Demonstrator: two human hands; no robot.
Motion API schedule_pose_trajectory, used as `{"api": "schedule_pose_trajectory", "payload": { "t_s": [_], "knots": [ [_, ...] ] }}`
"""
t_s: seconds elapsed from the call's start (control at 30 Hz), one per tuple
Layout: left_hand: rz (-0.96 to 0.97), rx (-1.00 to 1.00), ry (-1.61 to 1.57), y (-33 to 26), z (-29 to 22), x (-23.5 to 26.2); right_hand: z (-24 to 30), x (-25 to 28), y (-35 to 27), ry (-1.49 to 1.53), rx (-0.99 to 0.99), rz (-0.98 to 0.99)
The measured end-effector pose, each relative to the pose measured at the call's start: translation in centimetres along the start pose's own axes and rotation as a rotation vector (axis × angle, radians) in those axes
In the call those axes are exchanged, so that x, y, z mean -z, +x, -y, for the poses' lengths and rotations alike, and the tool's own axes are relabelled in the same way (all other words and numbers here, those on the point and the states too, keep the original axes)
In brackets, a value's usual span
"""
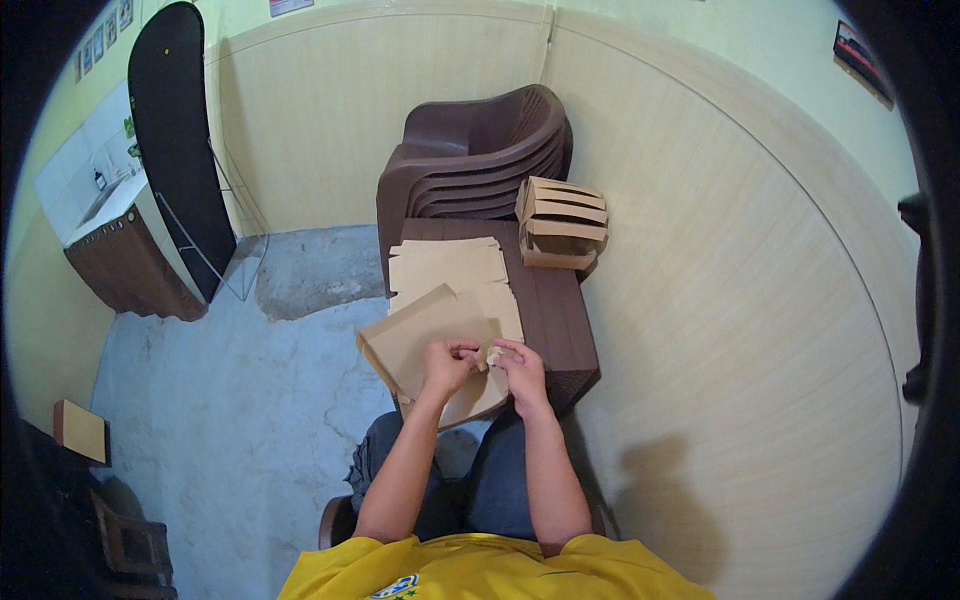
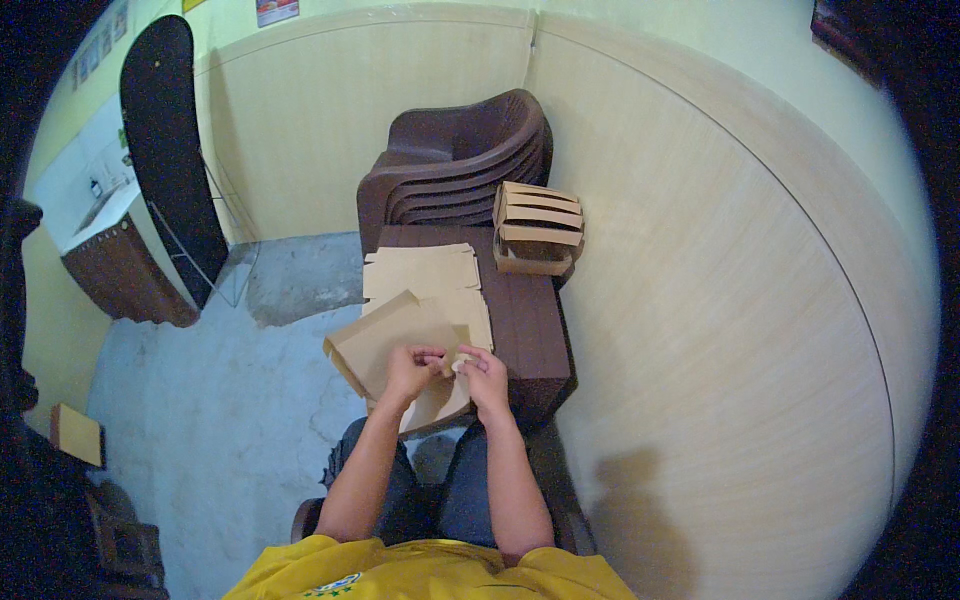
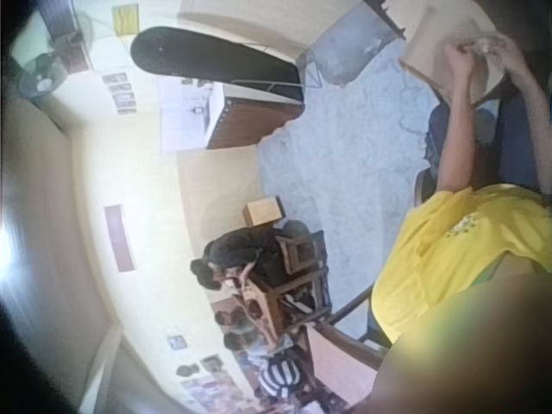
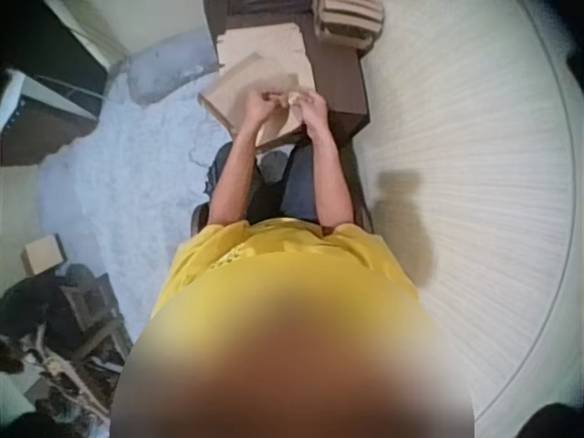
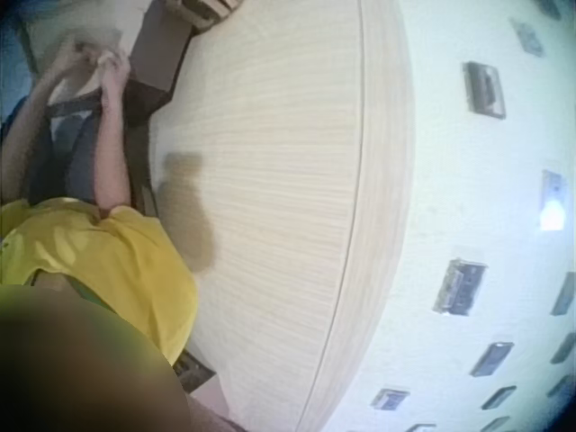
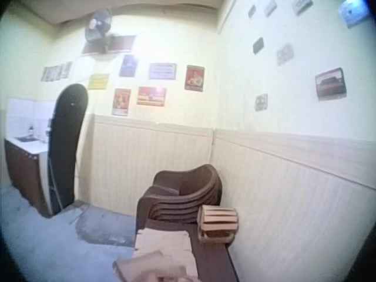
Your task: The person folds flat cardboard pieces into small boxes by hand, tucking flaps and securing edges. They place each completed box onto a growing stack on the table.
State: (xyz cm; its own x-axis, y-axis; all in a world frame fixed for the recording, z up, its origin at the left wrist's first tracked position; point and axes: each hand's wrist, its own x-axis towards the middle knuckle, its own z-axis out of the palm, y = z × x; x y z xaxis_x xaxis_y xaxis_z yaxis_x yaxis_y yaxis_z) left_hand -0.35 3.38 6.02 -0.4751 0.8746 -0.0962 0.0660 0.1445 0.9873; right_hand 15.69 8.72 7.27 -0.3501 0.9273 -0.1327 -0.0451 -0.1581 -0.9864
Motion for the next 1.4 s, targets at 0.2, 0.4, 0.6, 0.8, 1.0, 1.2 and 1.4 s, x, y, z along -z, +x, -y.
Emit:
{"api": "schedule_pose_trajectory", "payload": {
  "t_s": [0.2,0.4,0.6,0.8,1.0,1.2,1.4],
  "knots": [
    [0.037,0.062,-0.107,-2.8,-0.1,0.0,0.3,-0.4,-0.4,-0.016,-0.070,-0.043],
    [0.042,0.066,-0.188,-3.2,-0.5,0.2,1.1,-0.6,-0.9,-0.081,-0.042,-0.048],
    [0.058,0.043,-0.262,-3.6,0.1,-0.2,0.9,-0.6,-0.9,-0.074,-0.023,-0.084],
    [0.029,0.024,-0.258,-3.4,0.6,-0.7,0.6,-0.7,-0.5,-0.104,0.028,-0.102],
    [0.030,0.015,-0.267,-3.6,0.9,-0.7,0.6,-0.6,-0.6,-0.103,0.018,-0.108],
    [0.068,0.052,-0.303,-3.5,1.0,-0.6,0.2,-0.7,-0.5,-0.088,0.025,-0.110],
    [0.047,0.130,-0.365,-4.0,1.0,-1.5,0.1,-0.2,-0.7,-0.049,-0.035,-0.067]
  ]
}}
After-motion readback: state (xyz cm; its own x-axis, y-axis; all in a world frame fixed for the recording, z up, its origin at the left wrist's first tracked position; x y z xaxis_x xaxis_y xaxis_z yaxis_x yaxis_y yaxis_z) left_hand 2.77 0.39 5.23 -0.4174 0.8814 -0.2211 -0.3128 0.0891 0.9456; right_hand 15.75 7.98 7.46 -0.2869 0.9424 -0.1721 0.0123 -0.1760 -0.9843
